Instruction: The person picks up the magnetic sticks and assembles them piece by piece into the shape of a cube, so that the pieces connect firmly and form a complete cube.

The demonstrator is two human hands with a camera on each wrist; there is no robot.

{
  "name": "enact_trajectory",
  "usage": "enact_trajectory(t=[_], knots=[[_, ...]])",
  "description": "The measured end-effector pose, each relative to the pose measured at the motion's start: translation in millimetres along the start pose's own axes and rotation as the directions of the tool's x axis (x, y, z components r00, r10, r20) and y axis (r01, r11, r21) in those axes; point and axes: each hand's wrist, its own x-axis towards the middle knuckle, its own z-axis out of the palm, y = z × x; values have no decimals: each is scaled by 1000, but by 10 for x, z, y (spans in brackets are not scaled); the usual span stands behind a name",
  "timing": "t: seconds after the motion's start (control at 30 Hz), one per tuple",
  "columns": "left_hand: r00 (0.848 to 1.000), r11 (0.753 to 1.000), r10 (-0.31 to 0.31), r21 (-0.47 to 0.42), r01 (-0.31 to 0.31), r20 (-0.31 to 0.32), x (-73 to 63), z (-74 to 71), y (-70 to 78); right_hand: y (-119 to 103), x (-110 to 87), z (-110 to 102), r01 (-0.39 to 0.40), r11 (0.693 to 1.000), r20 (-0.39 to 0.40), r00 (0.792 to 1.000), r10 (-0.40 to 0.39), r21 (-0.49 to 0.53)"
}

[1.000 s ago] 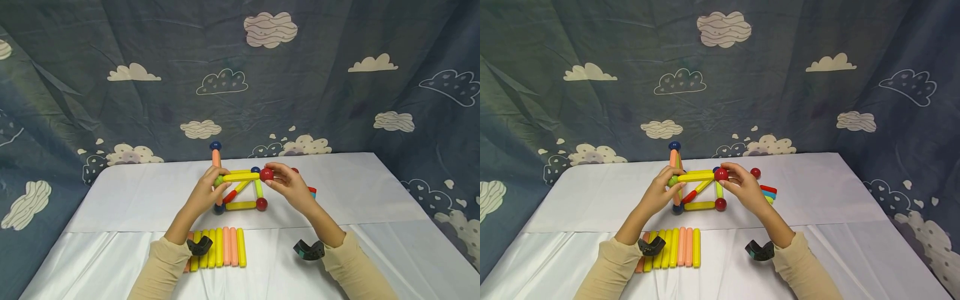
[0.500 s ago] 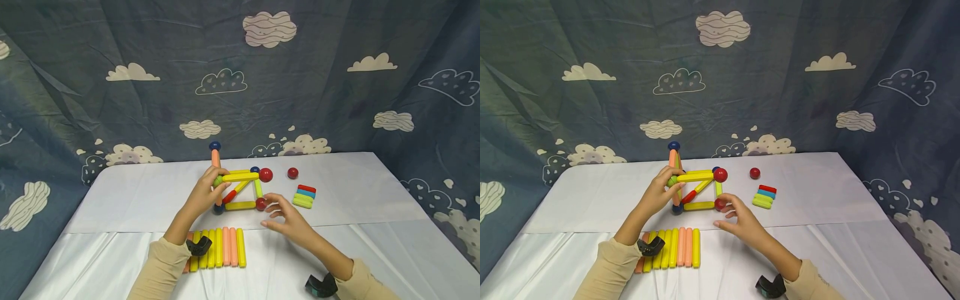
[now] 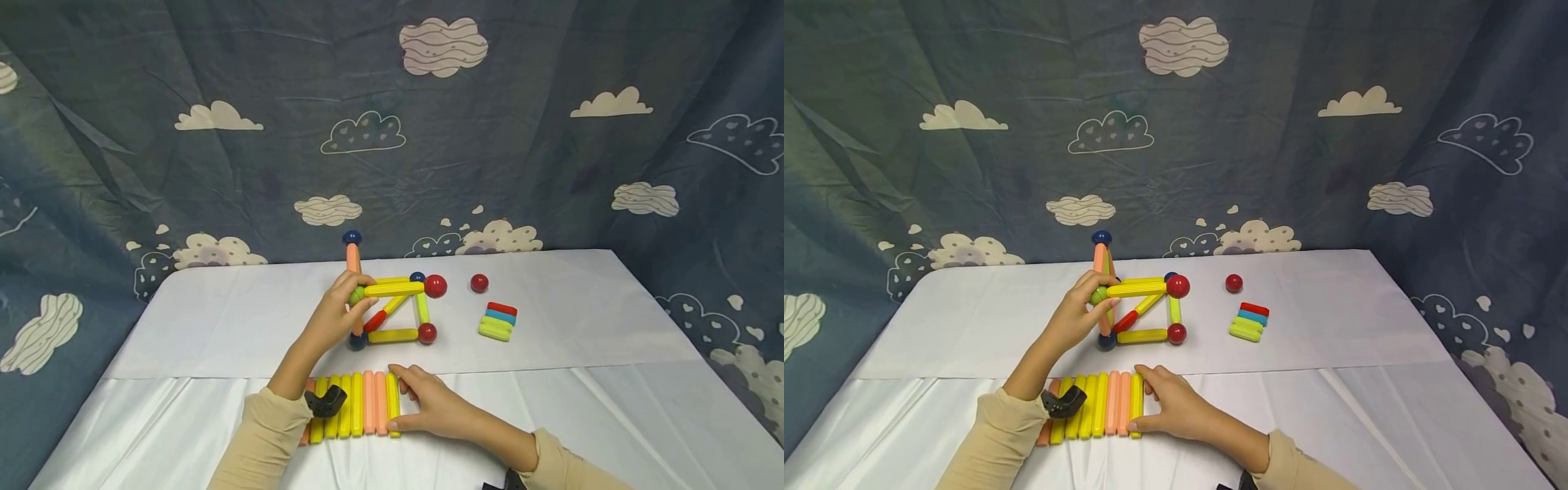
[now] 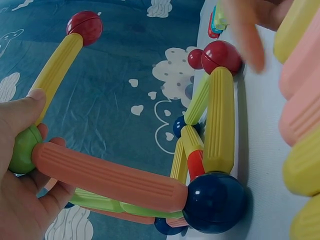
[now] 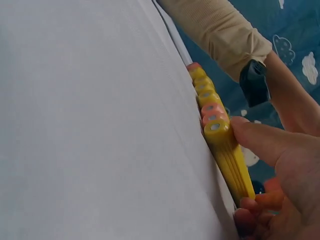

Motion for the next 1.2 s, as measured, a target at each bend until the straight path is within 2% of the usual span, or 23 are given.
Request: enact_trajectory(t=[0.1, 0.23, 0.3, 0.4, 0.47, 0.6, 0.7, 0.77, 1.07, 1.2], knots=[[1000, 1000, -5, -4, 5, 5, 0, -5, 3, -38, 4, 16, -23, 999, 25, 999, 22, 45], [1000, 1000, 2, 0, -2, 3, -7, -16, 11, -62, -8, -19, -2, 974, 52, 999, -10, 226], [1000, 1000, 4, 4, -4, 3, -9, -21, 14, -54, -3, -65, 26, 964, 17, 999, -31, 265], [1000, 1000, -6, 2, 6, 11, -10, -25, 18, -21, 35, -182, 45, 967, -113, 993, -17, 250], [1000, 1000, -13, -2, 13, 17, -8, -26, 19, 10, 75, -282, 32, 977, -226, 974, 17, 211], [999, 1000, -20, -11, 21, 25, -3, -25, 18, 84, 174, -489, 10, 990, -422, 905, 50, 140], [999, 1000, -24, -13, 25, 25, 3, -21, 14, 141, 229, -609, 17, 996, -512, 859, 30, 87], [999, 1000, -27, -12, 28, 24, 4, -18, 11, 176, 258, -662, 26, 997, -540, 841, 16, 71], [999, 999, -38, -25, 38, 6, 2, 5, 9, 282, 350, -711, 104, 990, -565, 825, -32, 96], [999, 998, -39, -46, 38, -7, -5, 16, 1, 331, 369, -696, 98, 991, -550, 835, -35, 86]])
